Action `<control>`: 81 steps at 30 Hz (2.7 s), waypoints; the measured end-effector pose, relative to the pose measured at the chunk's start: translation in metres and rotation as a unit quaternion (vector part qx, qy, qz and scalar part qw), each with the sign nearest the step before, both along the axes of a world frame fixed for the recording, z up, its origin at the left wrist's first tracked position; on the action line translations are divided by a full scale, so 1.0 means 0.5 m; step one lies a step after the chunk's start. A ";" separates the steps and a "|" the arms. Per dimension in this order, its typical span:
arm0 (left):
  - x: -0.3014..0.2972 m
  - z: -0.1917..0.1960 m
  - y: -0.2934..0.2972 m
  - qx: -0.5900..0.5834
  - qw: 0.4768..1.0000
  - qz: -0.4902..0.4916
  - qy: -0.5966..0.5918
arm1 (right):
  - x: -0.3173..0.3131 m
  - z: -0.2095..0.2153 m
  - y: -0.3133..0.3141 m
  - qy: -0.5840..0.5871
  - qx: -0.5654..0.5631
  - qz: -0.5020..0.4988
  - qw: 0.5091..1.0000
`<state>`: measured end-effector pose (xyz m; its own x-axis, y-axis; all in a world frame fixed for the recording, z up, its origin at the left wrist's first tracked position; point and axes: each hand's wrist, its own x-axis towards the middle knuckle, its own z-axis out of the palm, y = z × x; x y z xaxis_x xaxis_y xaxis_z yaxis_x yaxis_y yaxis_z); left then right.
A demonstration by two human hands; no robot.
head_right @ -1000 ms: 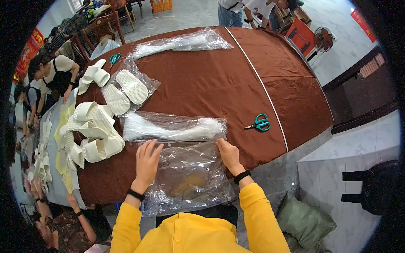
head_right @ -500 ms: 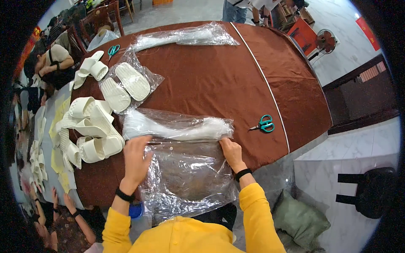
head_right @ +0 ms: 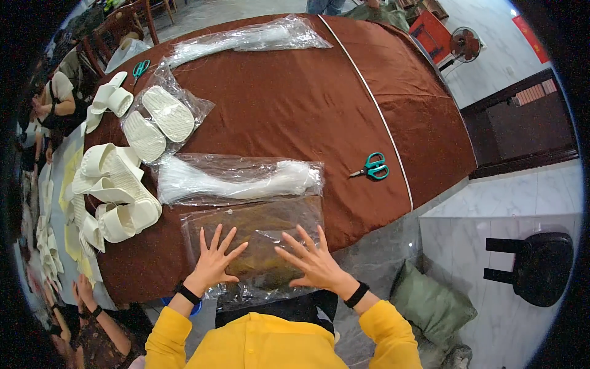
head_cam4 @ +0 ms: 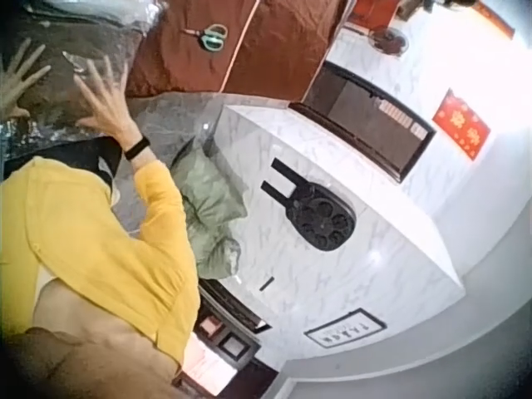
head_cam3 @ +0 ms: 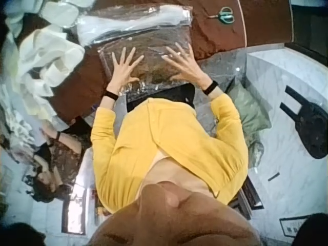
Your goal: Checking, sorting, and packaging white slippers on a large assembly table.
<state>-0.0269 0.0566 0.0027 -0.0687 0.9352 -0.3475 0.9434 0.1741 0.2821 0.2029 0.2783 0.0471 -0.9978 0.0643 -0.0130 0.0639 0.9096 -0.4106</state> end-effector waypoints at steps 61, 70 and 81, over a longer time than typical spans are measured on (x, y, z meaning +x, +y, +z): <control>-0.023 -0.126 -0.055 0.259 0.905 0.253 -0.223 | -0.865 0.564 -0.337 0.200 -0.172 0.446 0.855; -0.083 -0.045 -0.029 0.260 0.874 0.274 -0.306 | -0.356 0.305 -0.124 -0.107 -0.260 0.336 0.899; -0.089 -0.076 -0.069 0.281 0.814 0.308 -0.405 | -0.100 -0.014 0.054 -0.177 0.121 0.335 0.917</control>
<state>-0.0716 0.0223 -0.0351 -0.5461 0.8367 -0.0412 0.1914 0.1726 0.9662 0.1530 0.3052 0.0402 -0.7500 -0.5187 -0.4105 -0.4526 0.8549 -0.2535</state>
